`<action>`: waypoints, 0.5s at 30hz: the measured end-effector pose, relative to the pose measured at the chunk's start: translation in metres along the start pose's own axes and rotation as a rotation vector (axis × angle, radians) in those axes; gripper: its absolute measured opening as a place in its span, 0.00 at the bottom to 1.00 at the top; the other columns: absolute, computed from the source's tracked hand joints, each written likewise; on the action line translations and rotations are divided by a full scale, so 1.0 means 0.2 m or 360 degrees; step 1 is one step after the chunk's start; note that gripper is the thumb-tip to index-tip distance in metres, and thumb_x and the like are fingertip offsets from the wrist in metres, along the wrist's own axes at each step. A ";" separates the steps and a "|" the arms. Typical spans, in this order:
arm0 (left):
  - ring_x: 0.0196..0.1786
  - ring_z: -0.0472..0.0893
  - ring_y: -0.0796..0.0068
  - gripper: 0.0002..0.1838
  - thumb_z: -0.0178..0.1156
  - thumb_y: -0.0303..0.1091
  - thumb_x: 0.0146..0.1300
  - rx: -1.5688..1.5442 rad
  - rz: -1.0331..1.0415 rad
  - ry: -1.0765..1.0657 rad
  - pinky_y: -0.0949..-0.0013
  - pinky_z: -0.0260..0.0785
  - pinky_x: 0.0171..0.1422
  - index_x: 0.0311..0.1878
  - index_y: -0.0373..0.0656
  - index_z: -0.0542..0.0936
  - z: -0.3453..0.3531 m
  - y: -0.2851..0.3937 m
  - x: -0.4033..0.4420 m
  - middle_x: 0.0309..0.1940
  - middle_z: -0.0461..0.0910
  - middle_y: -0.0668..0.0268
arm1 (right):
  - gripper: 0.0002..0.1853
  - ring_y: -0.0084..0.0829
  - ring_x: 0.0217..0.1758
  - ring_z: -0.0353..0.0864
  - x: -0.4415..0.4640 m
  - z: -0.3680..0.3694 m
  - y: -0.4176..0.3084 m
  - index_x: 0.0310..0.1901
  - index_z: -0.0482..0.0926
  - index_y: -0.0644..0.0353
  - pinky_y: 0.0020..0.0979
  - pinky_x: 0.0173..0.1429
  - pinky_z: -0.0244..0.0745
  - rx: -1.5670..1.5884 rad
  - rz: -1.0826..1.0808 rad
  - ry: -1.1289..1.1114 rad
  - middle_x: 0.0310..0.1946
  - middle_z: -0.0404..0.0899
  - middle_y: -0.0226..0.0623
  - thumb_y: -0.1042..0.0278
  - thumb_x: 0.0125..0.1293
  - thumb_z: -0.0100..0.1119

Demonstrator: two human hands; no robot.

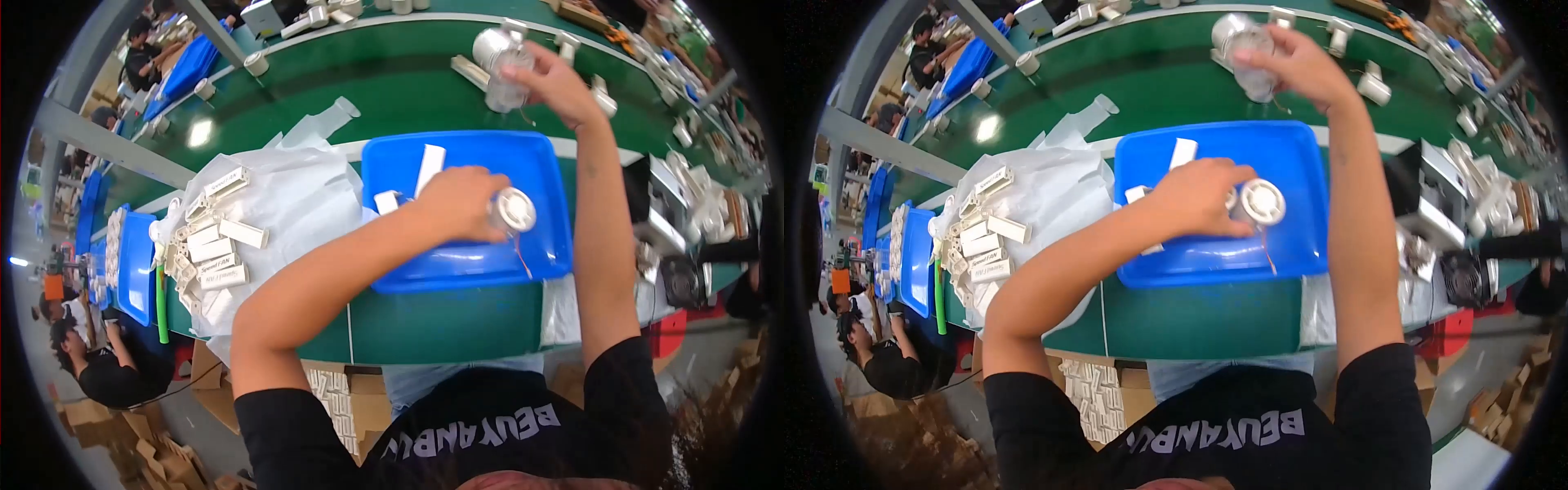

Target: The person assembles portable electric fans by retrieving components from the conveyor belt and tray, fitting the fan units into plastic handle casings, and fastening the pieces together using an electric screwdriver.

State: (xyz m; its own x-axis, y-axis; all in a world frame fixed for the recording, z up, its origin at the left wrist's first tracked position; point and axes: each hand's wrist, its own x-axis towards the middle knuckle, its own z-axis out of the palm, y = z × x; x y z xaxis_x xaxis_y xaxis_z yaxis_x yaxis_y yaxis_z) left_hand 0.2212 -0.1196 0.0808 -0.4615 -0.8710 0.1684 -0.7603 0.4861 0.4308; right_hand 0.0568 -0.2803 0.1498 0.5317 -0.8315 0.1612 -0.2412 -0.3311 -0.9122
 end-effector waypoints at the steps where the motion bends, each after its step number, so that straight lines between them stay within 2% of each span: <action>1: 0.49 0.82 0.55 0.36 0.74 0.56 0.43 0.0057 -0.0145 -0.0101 0.55 0.77 0.52 0.54 0.48 0.79 0.02 0.01 0.01 0.46 0.82 0.57 | 0.26 0.20 0.38 0.81 -0.09 -0.03 0.07 0.49 0.80 0.54 0.24 0.35 0.75 -0.0024 0.0027 0.0011 0.37 0.82 0.28 0.45 0.56 0.73; 2: 0.51 0.82 0.54 0.36 0.75 0.56 0.41 0.0120 -0.0293 -0.0191 0.54 0.76 0.54 0.54 0.48 0.80 0.01 0.01 0.02 0.48 0.82 0.56 | 0.26 0.20 0.36 0.80 -0.21 0.00 0.08 0.47 0.80 0.55 0.25 0.34 0.75 0.0063 -0.0024 0.0069 0.36 0.82 0.28 0.46 0.55 0.75; 3: 0.52 0.82 0.55 0.36 0.75 0.58 0.41 0.0118 -0.0424 -0.0166 0.55 0.76 0.55 0.53 0.48 0.81 -0.01 0.02 0.03 0.47 0.83 0.56 | 0.27 0.19 0.35 0.79 -0.31 0.02 0.10 0.46 0.79 0.57 0.25 0.35 0.75 0.0038 0.0120 0.0175 0.35 0.82 0.28 0.47 0.53 0.77; 4: 0.53 0.81 0.55 0.37 0.74 0.59 0.41 0.0110 -0.0566 -0.0143 0.56 0.76 0.56 0.53 0.47 0.81 -0.03 0.02 0.03 0.46 0.83 0.56 | 0.28 0.20 0.36 0.79 -0.38 0.04 0.15 0.47 0.79 0.58 0.25 0.37 0.75 0.0021 0.0162 0.0152 0.36 0.82 0.29 0.47 0.52 0.78; 5: 0.53 0.81 0.55 0.37 0.74 0.59 0.41 0.0122 -0.0555 -0.0131 0.56 0.76 0.56 0.53 0.47 0.81 -0.04 0.02 0.02 0.46 0.83 0.56 | 0.30 0.22 0.38 0.79 -0.44 0.06 0.21 0.48 0.79 0.59 0.26 0.41 0.75 -0.0023 0.0063 0.0147 0.37 0.82 0.31 0.46 0.51 0.78; 7: 0.54 0.81 0.55 0.36 0.76 0.61 0.41 0.0199 -0.0729 -0.0079 0.58 0.75 0.58 0.50 0.46 0.83 -0.03 0.00 -0.01 0.46 0.83 0.56 | 0.33 0.25 0.43 0.80 -0.52 0.12 0.29 0.50 0.78 0.62 0.28 0.45 0.76 0.0024 0.0145 -0.0004 0.43 0.81 0.35 0.45 0.50 0.79; 9: 0.53 0.81 0.56 0.36 0.76 0.61 0.41 0.0197 -0.0636 0.0011 0.58 0.74 0.58 0.50 0.46 0.83 0.00 -0.06 -0.06 0.46 0.83 0.56 | 0.34 0.26 0.45 0.80 -0.55 0.16 0.33 0.50 0.78 0.63 0.27 0.47 0.76 0.0034 0.0133 -0.0004 0.45 0.81 0.37 0.45 0.50 0.79; 10: 0.52 0.81 0.56 0.37 0.77 0.60 0.41 0.0180 -0.0543 0.0093 0.59 0.74 0.58 0.50 0.46 0.83 0.00 -0.07 -0.08 0.46 0.82 0.56 | 0.35 0.30 0.51 0.79 -0.57 0.18 0.32 0.52 0.77 0.61 0.32 0.53 0.74 0.0088 0.0148 0.0003 0.48 0.81 0.39 0.45 0.50 0.79; 11: 0.50 0.82 0.56 0.32 0.77 0.57 0.44 0.0108 -0.0555 0.0209 0.60 0.73 0.58 0.49 0.46 0.83 -0.02 -0.04 -0.12 0.46 0.82 0.56 | 0.36 0.33 0.56 0.78 -0.58 0.18 0.31 0.54 0.77 0.60 0.37 0.60 0.72 0.0142 0.0163 0.0007 0.51 0.80 0.40 0.45 0.49 0.79; 12: 0.50 0.82 0.56 0.32 0.77 0.57 0.44 0.0122 -0.0559 0.0211 0.60 0.73 0.58 0.49 0.46 0.83 -0.03 -0.01 -0.16 0.46 0.82 0.56 | 0.36 0.33 0.56 0.78 -0.61 0.18 0.30 0.54 0.77 0.60 0.37 0.60 0.72 0.0151 0.0152 0.0005 0.51 0.80 0.40 0.45 0.49 0.79; 14: 0.50 0.82 0.58 0.26 0.71 0.52 0.56 -0.0365 -0.0837 0.0592 0.61 0.74 0.55 0.51 0.44 0.81 -0.03 0.05 -0.26 0.46 0.82 0.57 | 0.34 0.39 0.62 0.74 -0.69 0.21 0.27 0.57 0.77 0.52 0.44 0.67 0.65 -0.0810 -0.0205 0.0374 0.52 0.80 0.37 0.48 0.50 0.78; 15: 0.50 0.82 0.58 0.26 0.71 0.52 0.56 -0.0353 -0.0848 0.0587 0.61 0.74 0.55 0.51 0.44 0.81 0.00 0.08 -0.32 0.46 0.82 0.57 | 0.36 0.45 0.65 0.71 -0.78 0.23 0.25 0.57 0.76 0.49 0.52 0.71 0.57 -0.0951 -0.0366 0.0496 0.54 0.79 0.38 0.51 0.45 0.80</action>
State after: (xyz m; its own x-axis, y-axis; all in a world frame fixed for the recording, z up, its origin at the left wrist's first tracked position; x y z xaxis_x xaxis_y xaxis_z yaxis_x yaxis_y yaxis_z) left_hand 0.2385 -0.0557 0.0765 0.1654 -0.9736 0.1575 -0.7108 -0.0070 0.7033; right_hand -0.0006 -0.1475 0.0622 0.3870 -0.7704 0.5067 -0.6019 -0.6274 -0.4941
